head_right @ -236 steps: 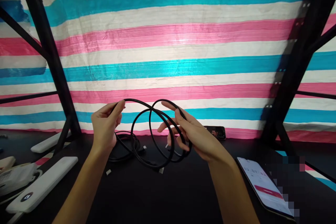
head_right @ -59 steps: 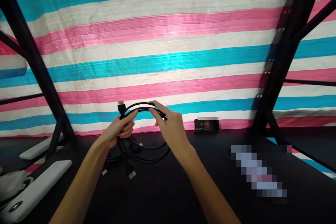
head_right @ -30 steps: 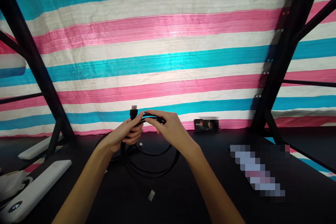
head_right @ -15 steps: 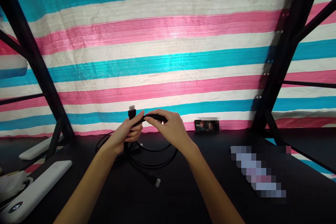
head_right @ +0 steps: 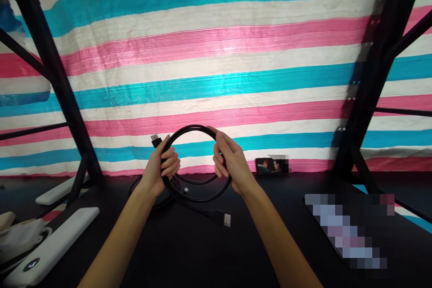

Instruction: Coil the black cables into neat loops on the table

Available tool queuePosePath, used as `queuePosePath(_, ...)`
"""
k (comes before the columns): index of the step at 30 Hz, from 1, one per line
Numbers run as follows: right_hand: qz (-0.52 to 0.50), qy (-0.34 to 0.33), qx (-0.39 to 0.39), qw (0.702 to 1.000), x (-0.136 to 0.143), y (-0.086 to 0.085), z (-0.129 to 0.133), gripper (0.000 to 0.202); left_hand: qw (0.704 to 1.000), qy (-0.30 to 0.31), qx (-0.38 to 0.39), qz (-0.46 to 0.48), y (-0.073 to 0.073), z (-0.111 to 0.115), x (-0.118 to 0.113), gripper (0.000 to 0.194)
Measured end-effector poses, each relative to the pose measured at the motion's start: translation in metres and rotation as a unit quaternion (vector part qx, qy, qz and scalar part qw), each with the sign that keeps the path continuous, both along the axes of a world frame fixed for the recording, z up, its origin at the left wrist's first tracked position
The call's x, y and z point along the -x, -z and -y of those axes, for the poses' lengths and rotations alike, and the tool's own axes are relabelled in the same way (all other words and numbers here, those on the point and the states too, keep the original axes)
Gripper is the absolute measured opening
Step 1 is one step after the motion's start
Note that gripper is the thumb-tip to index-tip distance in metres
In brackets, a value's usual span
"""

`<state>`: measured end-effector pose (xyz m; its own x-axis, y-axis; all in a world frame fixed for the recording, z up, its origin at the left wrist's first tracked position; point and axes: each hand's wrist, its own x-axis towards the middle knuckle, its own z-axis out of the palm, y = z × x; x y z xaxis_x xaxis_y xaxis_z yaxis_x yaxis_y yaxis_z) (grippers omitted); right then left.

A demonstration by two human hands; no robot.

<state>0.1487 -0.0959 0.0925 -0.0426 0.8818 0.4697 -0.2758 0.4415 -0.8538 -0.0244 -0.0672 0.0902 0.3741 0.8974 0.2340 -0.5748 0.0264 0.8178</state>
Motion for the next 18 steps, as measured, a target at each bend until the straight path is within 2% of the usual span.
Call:
queuePosePath(4, -0.062, 0.025, 0.046, 0.997, 0.005, 0.000, 0.001, 0.035, 0.997, 0.075, 0.006, -0.013, 0.002, -0.004, 0.002, 0.059)
queuePosePath(10, -0.069, 0.034, 0.093, 0.993, 0.001, -0.001, -0.002, 0.040, 0.987, 0.152, -0.019, -0.050, 0.002, -0.008, 0.004, 0.061)
queuePosePath(18, -0.007, 0.018, 0.121, 0.993, -0.006, -0.002, -0.002, 0.034, 0.983, 0.167, -0.026, -0.075, 0.002, -0.001, -0.004, 0.063)
